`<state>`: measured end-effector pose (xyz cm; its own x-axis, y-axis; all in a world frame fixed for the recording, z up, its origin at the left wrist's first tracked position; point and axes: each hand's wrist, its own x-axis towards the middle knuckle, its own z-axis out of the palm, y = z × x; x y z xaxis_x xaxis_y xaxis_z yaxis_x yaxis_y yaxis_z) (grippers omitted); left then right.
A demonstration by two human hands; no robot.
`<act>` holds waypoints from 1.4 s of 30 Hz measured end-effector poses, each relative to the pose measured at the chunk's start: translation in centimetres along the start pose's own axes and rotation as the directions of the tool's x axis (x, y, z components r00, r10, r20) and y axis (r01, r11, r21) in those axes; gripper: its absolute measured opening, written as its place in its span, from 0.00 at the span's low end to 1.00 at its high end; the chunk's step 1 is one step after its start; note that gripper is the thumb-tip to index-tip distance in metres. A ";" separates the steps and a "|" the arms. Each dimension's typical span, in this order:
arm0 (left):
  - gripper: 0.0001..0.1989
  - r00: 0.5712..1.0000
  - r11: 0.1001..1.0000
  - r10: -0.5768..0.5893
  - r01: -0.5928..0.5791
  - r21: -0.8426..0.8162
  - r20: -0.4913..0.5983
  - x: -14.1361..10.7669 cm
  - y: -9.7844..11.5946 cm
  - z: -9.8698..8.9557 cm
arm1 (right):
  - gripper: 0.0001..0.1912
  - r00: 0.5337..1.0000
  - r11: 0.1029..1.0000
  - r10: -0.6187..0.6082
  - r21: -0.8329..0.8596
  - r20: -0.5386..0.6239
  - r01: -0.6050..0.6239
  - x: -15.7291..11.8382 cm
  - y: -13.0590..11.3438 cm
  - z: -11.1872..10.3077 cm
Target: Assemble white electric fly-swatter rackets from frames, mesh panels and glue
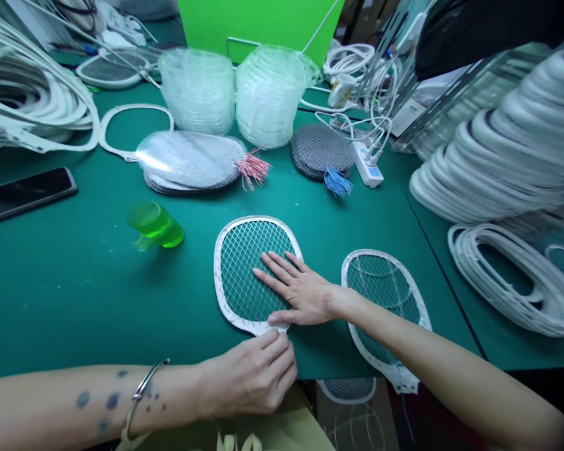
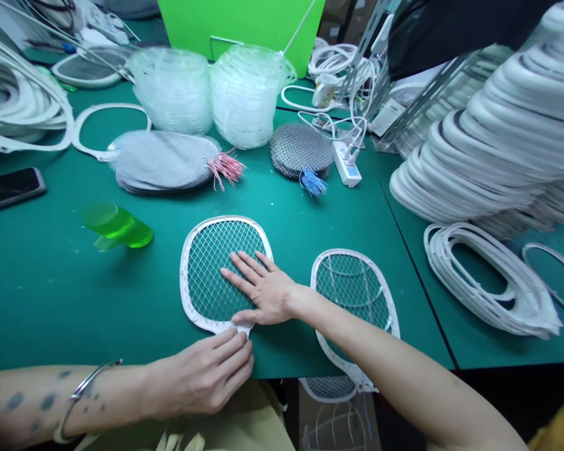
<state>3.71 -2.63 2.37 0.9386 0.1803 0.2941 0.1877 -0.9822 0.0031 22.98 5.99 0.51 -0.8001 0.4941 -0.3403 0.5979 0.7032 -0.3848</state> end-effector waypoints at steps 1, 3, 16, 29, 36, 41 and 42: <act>0.12 1.000 1.000 0.014 -0.014 -0.005 0.009 0.1 -0.2 -0.3 | 0.48 1.000 1.000 0.003 0.001 0.005 -0.003 0.0 0.0 0.0; 0.12 1.000 1.000 0.000 0.000 -0.031 -0.024 -0.2 -0.2 -0.7 | 0.48 1.000 1.000 0.011 0.013 0.016 -0.011 0.0 -0.1 -0.2; 0.13 0.923 0.947 -0.277 0.215 -0.239 -0.268 -2.1 2.0 1.0 | 0.58 0.999 0.998 -0.004 0.068 0.046 0.001 0.0 0.0 -0.5; 0.04 0.868 0.928 -0.351 0.274 -0.252 -0.350 -1.6 2.7 2.4 | 0.59 0.994 0.997 0.017 0.068 0.109 -0.024 0.2 0.0 -0.8; 0.07 0.910 0.941 -0.300 0.232 -0.247 -0.286 -1.4 1.9 1.7 | 0.60 0.995 0.999 0.029 0.023 0.095 -0.031 0.3 0.0 -0.3; 0.14 0.824 0.814 -0.542 0.464 -0.350 -0.166 0.2 2.4 1.8 | 0.58 0.998 1.000 0.015 0.000 0.055 -0.015 0.3 0.0 0.1; 0.14 0.849 0.853 -0.494 0.434 -0.289 -0.186 0.2 2.7 1.9 | 0.58 0.998 1.000 0.016 -0.003 0.053 -0.016 0.3 0.1 0.1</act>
<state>4.96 -5.11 0.66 0.6505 0.6290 0.4257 0.4834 -0.7752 0.4066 22.82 6.11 0.31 -0.7869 0.4772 -0.3914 0.6101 0.6967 -0.3773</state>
